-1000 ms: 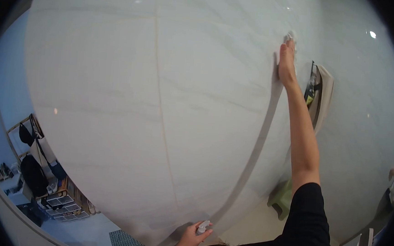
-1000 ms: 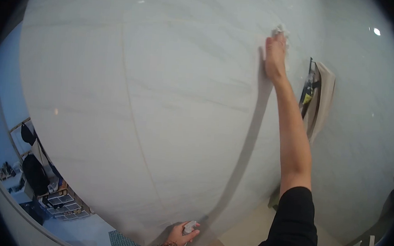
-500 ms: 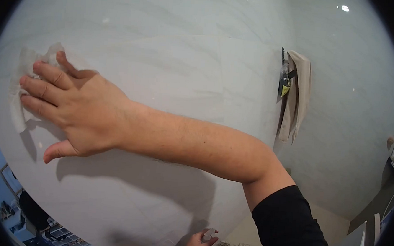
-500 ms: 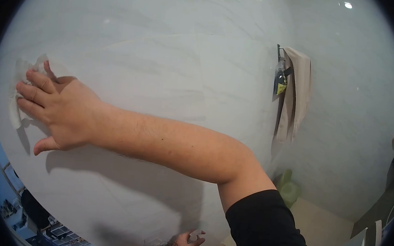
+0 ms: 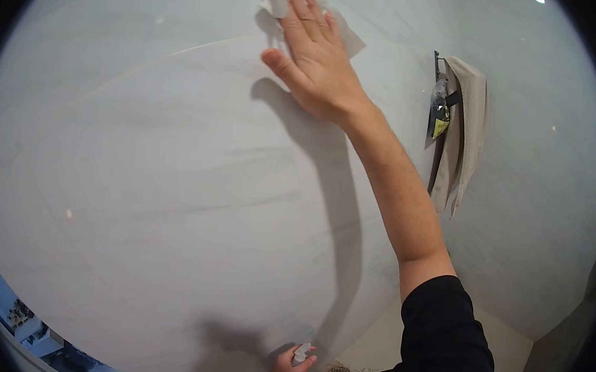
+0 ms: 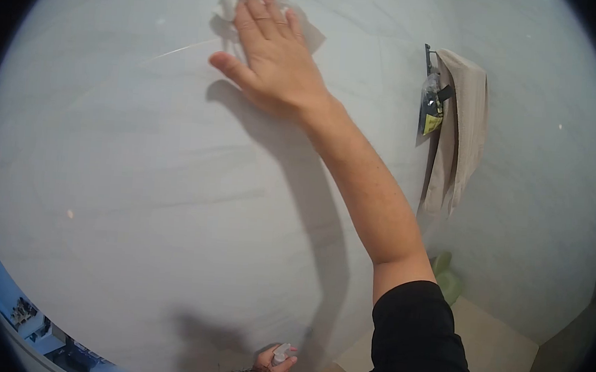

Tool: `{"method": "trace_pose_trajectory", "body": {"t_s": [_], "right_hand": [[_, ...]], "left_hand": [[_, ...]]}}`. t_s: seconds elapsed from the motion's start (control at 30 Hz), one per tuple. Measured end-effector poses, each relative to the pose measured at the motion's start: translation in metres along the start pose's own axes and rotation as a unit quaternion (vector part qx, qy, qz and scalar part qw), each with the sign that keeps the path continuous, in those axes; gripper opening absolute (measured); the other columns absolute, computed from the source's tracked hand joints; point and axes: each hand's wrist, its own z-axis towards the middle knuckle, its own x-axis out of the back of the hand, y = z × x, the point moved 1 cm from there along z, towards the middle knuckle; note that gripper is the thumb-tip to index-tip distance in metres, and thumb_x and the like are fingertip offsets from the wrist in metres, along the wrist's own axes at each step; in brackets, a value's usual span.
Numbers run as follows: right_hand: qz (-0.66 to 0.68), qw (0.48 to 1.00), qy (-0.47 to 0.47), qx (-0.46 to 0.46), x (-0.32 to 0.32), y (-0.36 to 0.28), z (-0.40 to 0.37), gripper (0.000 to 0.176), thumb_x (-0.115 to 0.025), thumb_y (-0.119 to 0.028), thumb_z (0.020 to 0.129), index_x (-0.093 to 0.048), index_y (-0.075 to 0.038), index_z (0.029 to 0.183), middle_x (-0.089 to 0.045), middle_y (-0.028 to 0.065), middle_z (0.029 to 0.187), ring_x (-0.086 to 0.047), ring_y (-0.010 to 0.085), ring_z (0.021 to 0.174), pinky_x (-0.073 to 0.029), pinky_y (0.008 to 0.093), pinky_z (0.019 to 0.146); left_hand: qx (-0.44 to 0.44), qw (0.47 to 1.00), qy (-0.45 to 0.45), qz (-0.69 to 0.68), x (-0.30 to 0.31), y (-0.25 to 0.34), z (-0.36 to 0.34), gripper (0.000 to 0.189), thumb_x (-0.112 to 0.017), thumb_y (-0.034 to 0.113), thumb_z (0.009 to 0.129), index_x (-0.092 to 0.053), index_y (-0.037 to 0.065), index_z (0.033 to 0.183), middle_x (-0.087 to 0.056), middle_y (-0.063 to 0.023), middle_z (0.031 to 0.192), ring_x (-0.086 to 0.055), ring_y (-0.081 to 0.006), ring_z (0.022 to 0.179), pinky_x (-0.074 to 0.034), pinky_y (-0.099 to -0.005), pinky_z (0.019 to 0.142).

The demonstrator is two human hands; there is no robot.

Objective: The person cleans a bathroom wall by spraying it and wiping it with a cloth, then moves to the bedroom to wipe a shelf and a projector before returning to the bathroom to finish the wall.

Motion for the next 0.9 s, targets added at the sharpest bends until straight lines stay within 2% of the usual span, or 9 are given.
{"method": "trace_pose_trajectory", "body": {"t_s": [0.07, 0.3, 0.47, 0.53, 0.57, 0.6, 0.73, 0.9], "right_hand": [[0.068, 0.995, 0.072, -0.005, 0.004, 0.032, -0.014, 0.090, -0.036, -0.067, 0.099, -0.026, 0.002, 0.156, -0.018, 0.0198, 0.165, -0.011, 0.0357, 0.154, -0.007, 0.0513, 0.124], [0.058, 0.991, 0.085, -0.091, 0.008, 0.173, -0.044, 0.085, -0.033, -0.062, 0.102, -0.020, 0.001, 0.158, -0.016, 0.0211, 0.166, -0.010, 0.0345, 0.155, -0.006, 0.0495, 0.124], [0.060, 0.982, 0.084, -0.157, 0.010, 0.279, -0.072, 0.082, -0.026, -0.061, 0.104, -0.019, -0.001, 0.158, -0.017, 0.0216, 0.165, -0.011, 0.0393, 0.154, -0.008, 0.0521, 0.123], [0.075, 0.981, 0.069, -0.168, 0.016, 0.315, -0.082, 0.081, -0.025, -0.062, 0.104, -0.019, -0.002, 0.158, -0.017, 0.0215, 0.165, -0.011, 0.0403, 0.153, -0.008, 0.0533, 0.122], [0.088, 0.978, 0.051, -0.180, 0.018, 0.328, -0.085, 0.080, -0.024, -0.062, 0.104, -0.020, -0.003, 0.158, -0.017, 0.0214, 0.165, -0.010, 0.0413, 0.153, -0.008, 0.0544, 0.121], [0.091, 0.976, 0.080, -0.182, 0.017, 0.337, -0.088, 0.079, -0.022, -0.062, 0.104, -0.021, -0.004, 0.158, -0.018, 0.0209, 0.165, -0.009, 0.0423, 0.153, -0.008, 0.0566, 0.120], [0.089, 0.964, 0.093, -0.231, 0.021, 0.356, -0.098, 0.079, -0.024, -0.061, 0.104, -0.021, -0.003, 0.158, -0.019, 0.0226, 0.164, -0.012, 0.0431, 0.152, -0.010, 0.0545, 0.121], [0.088, 0.964, 0.096, -0.232, 0.022, 0.363, -0.095, 0.079, -0.029, -0.056, 0.105, -0.028, 0.009, 0.151, -0.022, 0.0302, 0.160, -0.017, 0.0456, 0.149, -0.015, 0.0505, 0.122]], "left_hand": [[0.004, 1.000, 0.015, -0.011, -0.011, 0.009, 0.007, 0.035, -0.075, 0.022, 0.091, -0.065, 0.006, 0.121, -0.063, 0.0012, 0.081, -0.057, -0.0069, 0.062, -0.048, -0.0258, 0.060], [0.008, 0.999, -0.018, 0.037, -0.062, 0.043, 0.054, 0.041, -0.072, 0.023, 0.093, -0.061, 0.003, 0.126, -0.061, 0.0010, 0.080, -0.059, -0.0070, 0.068, -0.049, -0.0269, 0.066], [0.010, 0.999, -0.025, 0.027, -0.102, 0.054, 0.080, 0.041, -0.072, 0.023, 0.094, -0.060, 0.004, 0.128, -0.061, 0.0008, 0.080, -0.060, -0.0083, 0.069, -0.049, -0.0271, 0.066], [-0.021, 0.999, -0.037, 0.009, -0.115, 0.054, 0.091, 0.041, -0.072, 0.023, 0.094, -0.060, 0.003, 0.127, -0.061, 0.0004, 0.081, -0.060, -0.0088, 0.070, -0.050, -0.0274, 0.066], [-0.021, 0.999, -0.035, 0.010, -0.121, 0.056, 0.094, 0.041, -0.072, 0.023, 0.094, -0.060, 0.003, 0.127, -0.061, 0.0004, 0.081, -0.060, -0.0088, 0.070, -0.050, -0.0274, 0.066], [-0.017, 0.999, -0.030, 0.017, -0.127, 0.057, 0.095, 0.040, -0.072, 0.023, 0.094, -0.061, 0.004, 0.127, -0.061, 0.0002, 0.081, -0.060, -0.0089, 0.070, -0.050, -0.0274, 0.066], [-0.007, 0.999, -0.027, 0.027, -0.141, 0.060, 0.097, 0.038, -0.073, 0.023, 0.094, -0.062, 0.004, 0.126, -0.061, -0.0002, 0.081, -0.060, -0.0087, 0.070, -0.050, -0.0270, 0.065], [-0.021, 1.000, -0.007, 0.001, -0.156, 0.053, 0.094, 0.038, -0.075, 0.029, 0.093, -0.067, 0.008, 0.124, -0.061, 0.0033, 0.077, -0.056, -0.0060, 0.066, -0.046, -0.0248, 0.060]]}}
